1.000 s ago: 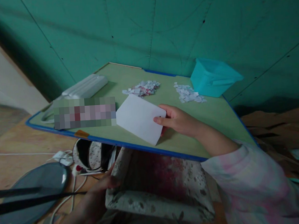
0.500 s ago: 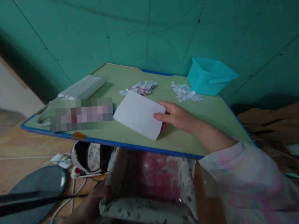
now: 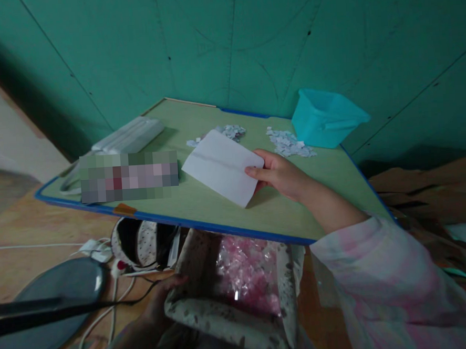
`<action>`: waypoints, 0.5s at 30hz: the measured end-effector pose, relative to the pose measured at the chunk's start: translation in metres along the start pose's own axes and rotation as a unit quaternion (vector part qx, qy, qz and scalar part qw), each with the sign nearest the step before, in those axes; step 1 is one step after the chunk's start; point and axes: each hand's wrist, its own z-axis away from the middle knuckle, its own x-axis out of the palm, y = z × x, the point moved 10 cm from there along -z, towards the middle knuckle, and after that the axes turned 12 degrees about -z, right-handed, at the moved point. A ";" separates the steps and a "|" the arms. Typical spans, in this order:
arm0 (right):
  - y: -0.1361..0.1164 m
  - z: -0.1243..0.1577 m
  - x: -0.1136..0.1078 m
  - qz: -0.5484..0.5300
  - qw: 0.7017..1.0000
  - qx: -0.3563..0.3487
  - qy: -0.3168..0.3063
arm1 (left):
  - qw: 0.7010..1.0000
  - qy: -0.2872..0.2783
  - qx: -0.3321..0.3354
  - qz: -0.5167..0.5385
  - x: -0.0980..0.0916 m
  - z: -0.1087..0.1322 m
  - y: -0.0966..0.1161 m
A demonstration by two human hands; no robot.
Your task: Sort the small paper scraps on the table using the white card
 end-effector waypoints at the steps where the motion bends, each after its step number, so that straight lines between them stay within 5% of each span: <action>1: 0.000 0.000 0.000 0.000 1.000 -0.001 -0.001 | 1.000 0.003 0.003 0.002 0.001 0.000 0.002; 15: -0.003 0.002 -0.003 0.028 0.999 -0.006 0.015 | 0.999 -0.040 -0.005 0.029 -0.012 -0.024 -0.014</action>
